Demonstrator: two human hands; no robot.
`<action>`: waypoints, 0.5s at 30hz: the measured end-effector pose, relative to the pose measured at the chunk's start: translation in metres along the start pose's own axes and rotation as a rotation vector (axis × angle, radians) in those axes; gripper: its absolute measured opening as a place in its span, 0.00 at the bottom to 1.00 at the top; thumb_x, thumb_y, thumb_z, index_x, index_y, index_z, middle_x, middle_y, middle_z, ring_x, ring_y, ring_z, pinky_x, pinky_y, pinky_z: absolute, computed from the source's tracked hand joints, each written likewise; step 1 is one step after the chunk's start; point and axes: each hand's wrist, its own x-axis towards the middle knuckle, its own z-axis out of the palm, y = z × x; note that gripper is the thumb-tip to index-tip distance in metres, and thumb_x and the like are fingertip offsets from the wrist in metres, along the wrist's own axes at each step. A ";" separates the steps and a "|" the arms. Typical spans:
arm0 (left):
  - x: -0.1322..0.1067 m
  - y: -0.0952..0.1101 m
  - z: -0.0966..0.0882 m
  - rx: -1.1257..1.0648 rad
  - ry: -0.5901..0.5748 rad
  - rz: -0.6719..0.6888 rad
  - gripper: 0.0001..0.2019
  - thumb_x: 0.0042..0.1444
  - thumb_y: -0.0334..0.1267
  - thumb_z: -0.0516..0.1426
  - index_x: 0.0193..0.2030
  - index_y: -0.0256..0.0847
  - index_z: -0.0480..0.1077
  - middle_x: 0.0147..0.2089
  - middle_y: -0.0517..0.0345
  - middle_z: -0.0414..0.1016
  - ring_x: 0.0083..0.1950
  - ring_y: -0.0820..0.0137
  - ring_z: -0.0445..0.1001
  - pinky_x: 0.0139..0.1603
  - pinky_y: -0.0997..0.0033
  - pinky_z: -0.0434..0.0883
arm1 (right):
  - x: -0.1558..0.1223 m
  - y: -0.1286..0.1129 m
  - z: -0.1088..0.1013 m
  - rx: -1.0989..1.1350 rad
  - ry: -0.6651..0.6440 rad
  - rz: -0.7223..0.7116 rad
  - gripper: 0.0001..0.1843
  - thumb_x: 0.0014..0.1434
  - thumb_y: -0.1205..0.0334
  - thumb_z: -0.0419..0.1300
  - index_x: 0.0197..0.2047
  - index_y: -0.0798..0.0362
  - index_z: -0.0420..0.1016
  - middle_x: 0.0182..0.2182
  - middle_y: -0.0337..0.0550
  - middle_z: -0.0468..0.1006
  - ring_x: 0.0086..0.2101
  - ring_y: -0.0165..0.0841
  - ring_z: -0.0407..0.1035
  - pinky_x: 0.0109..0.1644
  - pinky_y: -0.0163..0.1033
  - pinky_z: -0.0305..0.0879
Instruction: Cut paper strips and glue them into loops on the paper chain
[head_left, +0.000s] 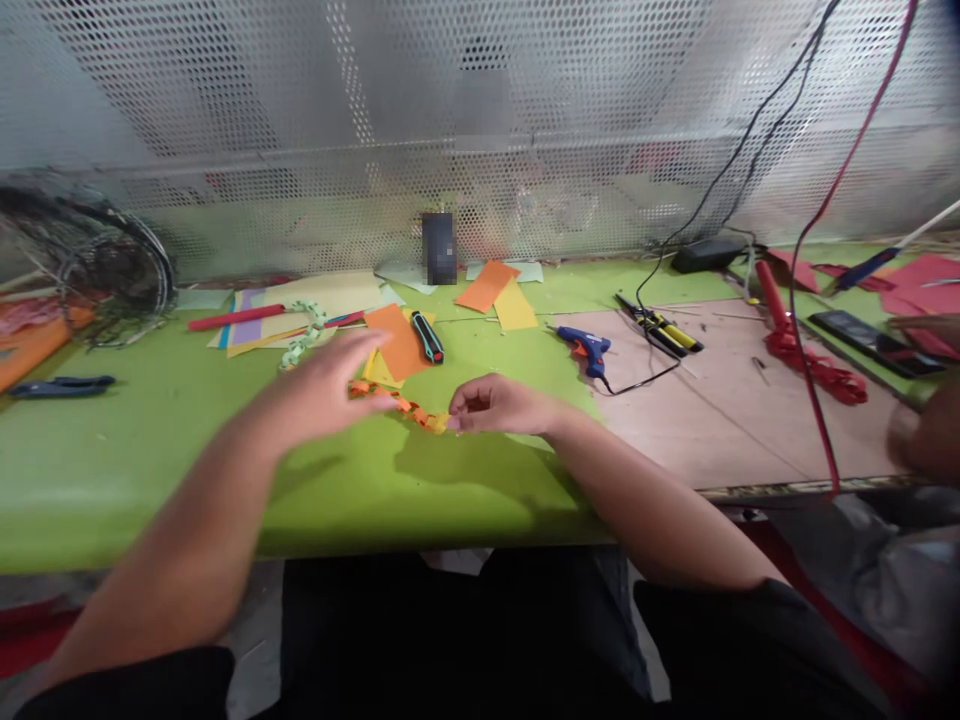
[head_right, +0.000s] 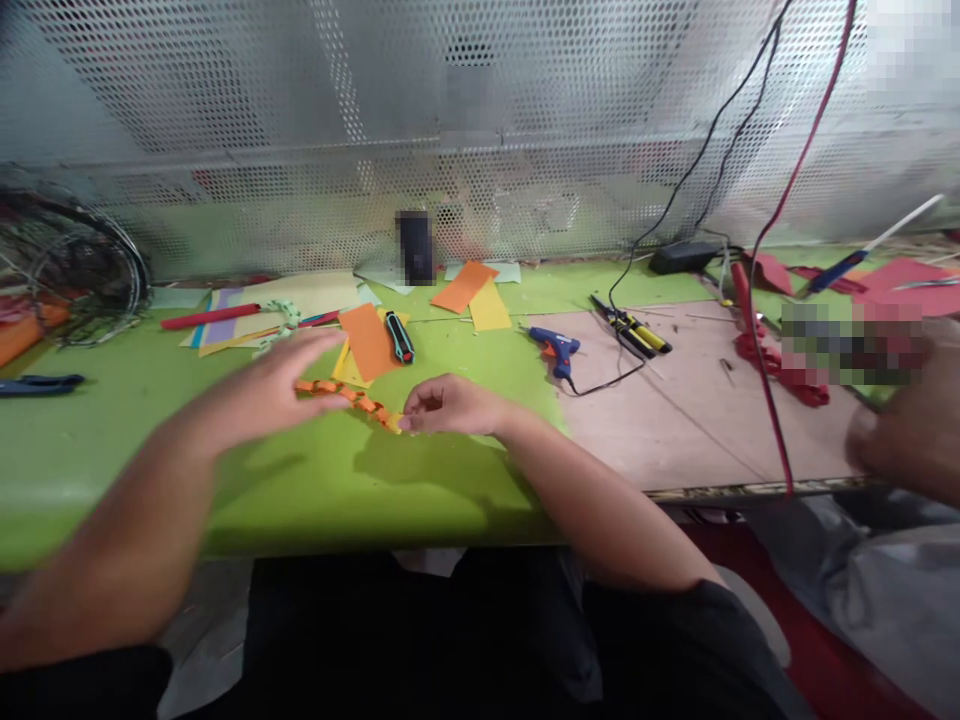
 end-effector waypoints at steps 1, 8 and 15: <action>-0.001 0.024 0.018 -0.077 -0.071 0.060 0.50 0.52 0.60 0.74 0.79 0.55 0.64 0.79 0.48 0.67 0.75 0.44 0.70 0.76 0.44 0.67 | 0.002 0.000 0.001 0.025 0.008 -0.003 0.23 0.57 0.43 0.77 0.39 0.55 0.82 0.30 0.40 0.81 0.28 0.28 0.69 0.33 0.35 0.63; -0.002 0.057 0.108 -0.100 0.143 0.265 0.23 0.72 0.46 0.63 0.70 0.43 0.73 0.61 0.43 0.83 0.60 0.52 0.84 0.61 0.50 0.80 | 0.012 -0.001 0.008 0.165 0.109 -0.004 0.27 0.54 0.39 0.78 0.39 0.57 0.82 0.29 0.40 0.81 0.29 0.29 0.73 0.36 0.36 0.70; -0.004 0.031 0.097 -0.382 0.402 0.110 0.17 0.73 0.45 0.62 0.65 0.47 0.78 0.58 0.48 0.85 0.52 0.62 0.86 0.57 0.60 0.81 | 0.047 -0.039 -0.016 -0.119 0.081 -0.001 0.27 0.63 0.36 0.70 0.43 0.55 0.83 0.35 0.46 0.85 0.32 0.34 0.77 0.39 0.40 0.73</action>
